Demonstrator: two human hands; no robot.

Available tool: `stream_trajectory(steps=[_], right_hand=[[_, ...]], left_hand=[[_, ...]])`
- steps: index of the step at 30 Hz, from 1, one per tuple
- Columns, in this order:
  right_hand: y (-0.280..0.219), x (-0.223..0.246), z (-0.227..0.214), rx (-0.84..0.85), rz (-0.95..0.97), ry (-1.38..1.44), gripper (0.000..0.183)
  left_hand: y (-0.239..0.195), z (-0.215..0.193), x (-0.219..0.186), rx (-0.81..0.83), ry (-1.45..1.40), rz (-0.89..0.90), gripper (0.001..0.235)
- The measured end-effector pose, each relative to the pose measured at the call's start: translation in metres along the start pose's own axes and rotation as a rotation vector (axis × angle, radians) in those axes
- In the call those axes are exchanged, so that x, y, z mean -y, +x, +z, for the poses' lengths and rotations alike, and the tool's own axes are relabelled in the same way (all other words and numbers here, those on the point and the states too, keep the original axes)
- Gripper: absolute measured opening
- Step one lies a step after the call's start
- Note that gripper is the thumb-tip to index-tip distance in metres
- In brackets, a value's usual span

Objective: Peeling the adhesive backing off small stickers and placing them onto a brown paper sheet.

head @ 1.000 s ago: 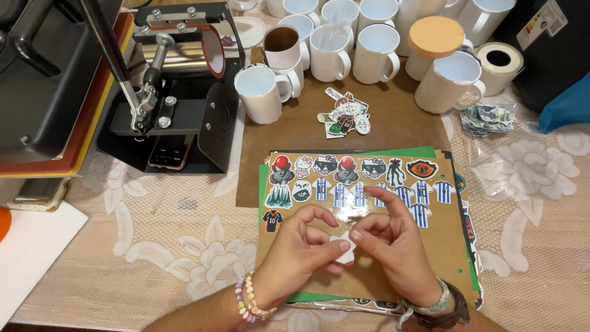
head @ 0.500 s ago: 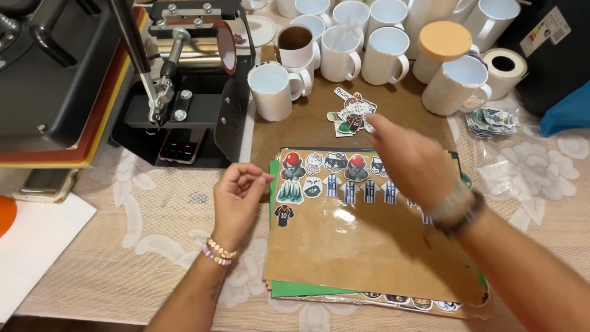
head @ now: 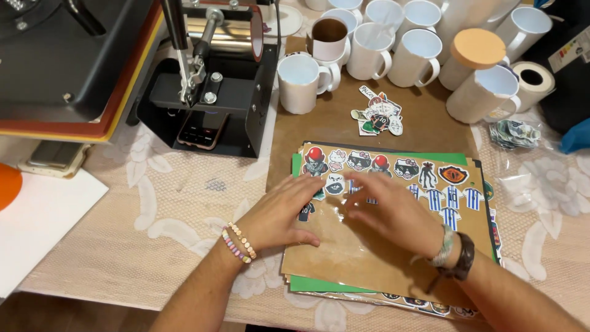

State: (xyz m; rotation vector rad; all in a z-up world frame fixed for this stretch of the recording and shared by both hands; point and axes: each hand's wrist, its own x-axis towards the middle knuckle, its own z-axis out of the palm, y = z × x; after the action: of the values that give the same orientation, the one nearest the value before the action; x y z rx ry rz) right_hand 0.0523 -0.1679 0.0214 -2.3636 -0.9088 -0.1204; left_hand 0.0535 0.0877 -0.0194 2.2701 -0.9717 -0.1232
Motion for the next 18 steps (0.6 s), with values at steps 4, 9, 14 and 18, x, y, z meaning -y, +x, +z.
stream_trajectory(steps=[4, 9, 14, 18], right_hand=[[-0.006, -0.027, 0.015, 0.143, 0.050, -0.027, 0.064], [0.008, -0.047, 0.023, 0.162, -0.098, 0.042, 0.059], [-0.002, -0.060, 0.041, 0.087, -0.237, -0.040, 0.051], [-0.007, -0.053, 0.044, -0.008, -0.021, 0.068, 0.053]], left_hand=[[0.000, 0.001, 0.002, 0.030, 0.021, -0.012, 0.115], [0.001, -0.001, 0.000, 0.060, 0.005, -0.038, 0.116], [-0.002, -0.002, -0.001, 0.071, 0.021, -0.057, 0.116], [-0.002, 0.002, 0.003, 0.068, 0.051, -0.067, 0.115]])
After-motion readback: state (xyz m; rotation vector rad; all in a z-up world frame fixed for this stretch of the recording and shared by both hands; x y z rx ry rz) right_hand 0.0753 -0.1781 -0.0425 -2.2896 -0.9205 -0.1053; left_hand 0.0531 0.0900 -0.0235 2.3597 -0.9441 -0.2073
